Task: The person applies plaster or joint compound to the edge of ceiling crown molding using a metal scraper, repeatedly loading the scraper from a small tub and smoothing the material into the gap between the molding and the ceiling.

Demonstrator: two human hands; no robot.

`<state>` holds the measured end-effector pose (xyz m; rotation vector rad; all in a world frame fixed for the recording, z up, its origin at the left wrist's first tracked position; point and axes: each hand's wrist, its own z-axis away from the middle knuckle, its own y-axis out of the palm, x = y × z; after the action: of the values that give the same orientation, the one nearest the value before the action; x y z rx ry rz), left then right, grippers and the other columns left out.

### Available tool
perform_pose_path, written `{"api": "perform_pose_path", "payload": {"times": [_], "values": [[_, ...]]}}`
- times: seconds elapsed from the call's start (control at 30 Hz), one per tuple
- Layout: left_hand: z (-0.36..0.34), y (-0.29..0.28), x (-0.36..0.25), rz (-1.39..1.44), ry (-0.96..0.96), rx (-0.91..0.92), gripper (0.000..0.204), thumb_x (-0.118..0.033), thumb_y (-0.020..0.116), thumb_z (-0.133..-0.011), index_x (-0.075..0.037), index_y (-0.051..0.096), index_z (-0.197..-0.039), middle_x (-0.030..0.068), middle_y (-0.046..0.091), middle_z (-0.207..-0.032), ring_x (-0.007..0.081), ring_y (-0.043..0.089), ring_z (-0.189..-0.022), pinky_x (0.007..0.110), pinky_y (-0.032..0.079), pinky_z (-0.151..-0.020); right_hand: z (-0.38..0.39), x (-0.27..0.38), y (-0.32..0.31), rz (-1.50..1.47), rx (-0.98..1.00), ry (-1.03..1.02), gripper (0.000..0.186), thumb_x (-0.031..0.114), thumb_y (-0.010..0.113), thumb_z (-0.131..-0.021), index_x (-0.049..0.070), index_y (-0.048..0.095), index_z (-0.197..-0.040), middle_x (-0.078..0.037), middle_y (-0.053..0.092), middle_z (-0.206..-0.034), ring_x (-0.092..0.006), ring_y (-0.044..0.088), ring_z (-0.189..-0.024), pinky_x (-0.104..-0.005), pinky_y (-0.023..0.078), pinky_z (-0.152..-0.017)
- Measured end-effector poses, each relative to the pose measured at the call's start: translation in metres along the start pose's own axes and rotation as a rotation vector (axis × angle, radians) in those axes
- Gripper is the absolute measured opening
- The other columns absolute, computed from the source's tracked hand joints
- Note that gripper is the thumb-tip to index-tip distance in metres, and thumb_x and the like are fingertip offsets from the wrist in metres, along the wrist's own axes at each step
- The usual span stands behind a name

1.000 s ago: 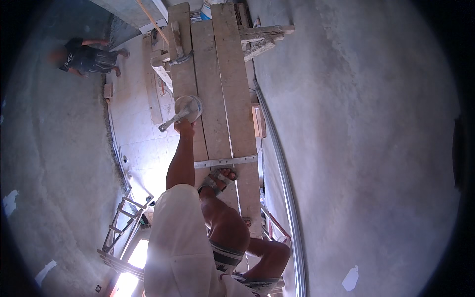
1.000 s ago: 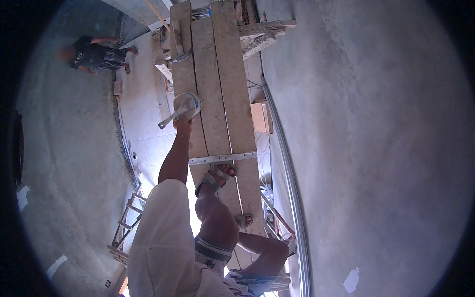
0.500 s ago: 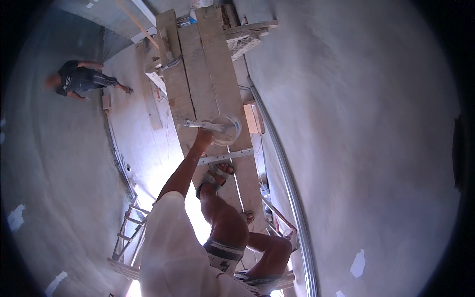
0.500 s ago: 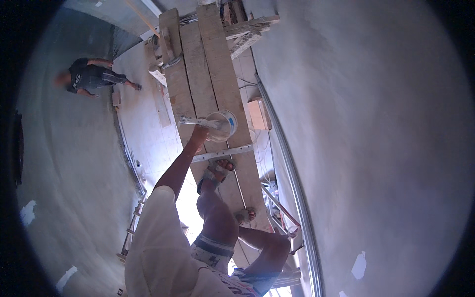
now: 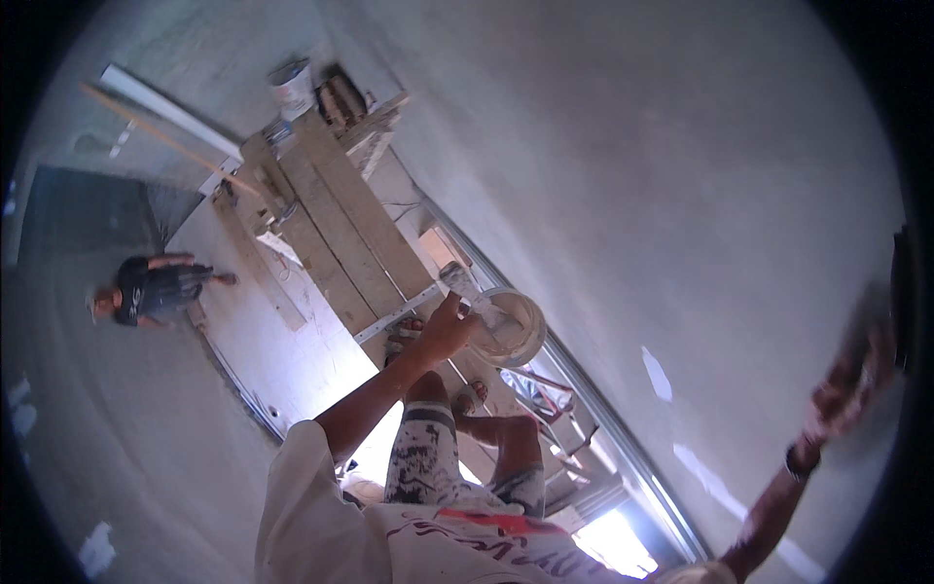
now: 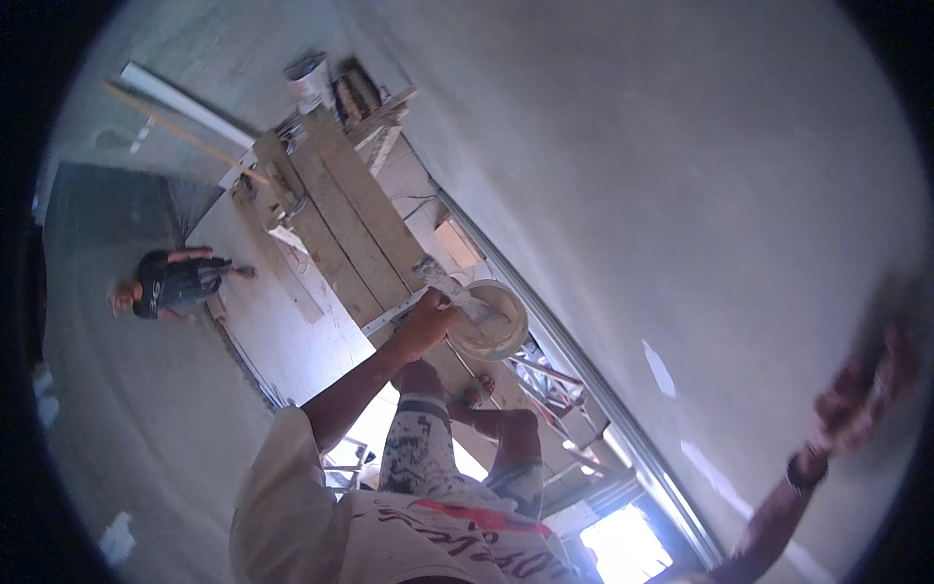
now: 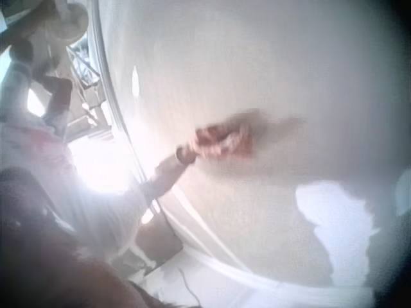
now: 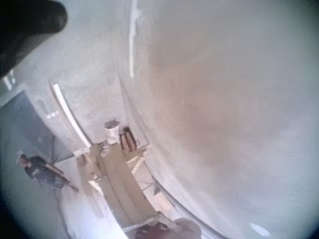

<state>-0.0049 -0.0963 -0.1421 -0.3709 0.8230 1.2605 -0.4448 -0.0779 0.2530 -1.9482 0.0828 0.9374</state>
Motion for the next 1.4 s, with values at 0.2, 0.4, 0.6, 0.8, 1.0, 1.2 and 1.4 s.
{"api": "perform_pose_path", "payload": {"times": [0.2,0.4,0.6,0.8,1.0,1.2,1.4], "values": [[0.087,0.077,-0.107,-0.341,0.285,0.138,0.051,-0.017,0.056,-0.079,-0.003,0.038,-0.124,0.0224,0.058,-0.103,0.0349,0.059,-0.094,0.043,0.044,-0.087,-0.087,0.132,-0.005,-1.188,0.149,0.286,0.052,0.018,0.060,-0.083,0.006,0.044,-0.131,-0.020,0.050,-0.127,-0.0252,0.062,-0.097,-0.0271,0.054,-0.059],[0.108,0.131,-0.153,-0.588,0.550,0.196,0.047,-0.020,0.059,-0.079,-0.004,0.039,-0.119,0.0221,0.055,-0.106,0.0370,0.055,-0.101,0.045,0.043,-0.087,-0.113,0.156,-0.015,-1.223,0.308,0.202,0.058,0.041,0.055,-0.088,0.002,0.045,-0.130,-0.021,0.056,-0.120,-0.0278,0.067,-0.079,-0.0405,0.055,-0.071],[0.143,0.144,-0.196,-0.330,0.191,0.249,0.051,-0.017,0.061,-0.078,-0.006,0.039,-0.123,0.0127,0.052,-0.096,0.0201,0.056,-0.084,0.033,0.048,-0.069,-0.086,0.112,-0.060,-1.395,0.359,0.301,0.046,0.022,0.062,-0.086,0.004,0.050,-0.127,-0.017,0.064,-0.103,-0.0232,0.066,-0.074,-0.0351,0.056,-0.066],[0.140,0.139,-0.187,-0.107,0.171,0.163,0.059,-0.014,0.062,-0.076,-0.005,0.040,-0.130,0.0058,0.047,-0.091,0.0121,0.050,-0.077,0.026,0.044,-0.061,-0.013,0.073,-0.122,-1.425,-0.324,0.711,0.037,0.004,0.060,-0.085,-0.002,0.053,-0.121,-0.014,0.064,-0.087,-0.0150,0.062,-0.055,-0.0221,0.050,-0.044],[0.171,0.158,-0.218,0.001,0.163,0.186,0.053,-0.020,0.062,-0.079,-0.011,0.044,-0.128,0.0041,0.047,-0.090,0.0113,0.047,-0.080,0.028,0.043,-0.065,0.020,0.071,-0.146,-1.587,-0.639,1.354,0.033,0.009,0.058,-0.090,-0.008,0.052,-0.117,-0.011,0.061,-0.081,-0.0121,0.057,-0.046,-0.0203,0.043,-0.035],[0.194,0.166,-0.214,-0.096,0.485,0.042,0.049,-0.013,0.057,-0.082,-0.009,0.043,-0.129,0.0090,0.053,-0.106,0.0167,0.052,-0.096,0.031,0.045,-0.079,0.034,0.090,-0.187,-1.496,-0.606,1.672,0.029,0.020,0.058,-0.091,-0.005,0.055,-0.106,-0.006,0.055,-0.077,-0.0129,0.050,-0.040,-0.0229,0.039,-0.032],[0.185,0.160,-0.203,0.185,0.305,0.229,0.041,-0.012,0.056,-0.078,-0.003,0.052,-0.118,0.0090,0.056,-0.100,0.0177,0.053,-0.091,0.032,0.045,-0.081,0.064,0.111,-0.166,-1.854,-1.245,1.637,0.043,0.026,0.050,-0.093,0.000,0.042,-0.127,-0.007,0.055,-0.087,-0.0196,0.056,-0.050,-0.0293,0.047,-0.041]]}}
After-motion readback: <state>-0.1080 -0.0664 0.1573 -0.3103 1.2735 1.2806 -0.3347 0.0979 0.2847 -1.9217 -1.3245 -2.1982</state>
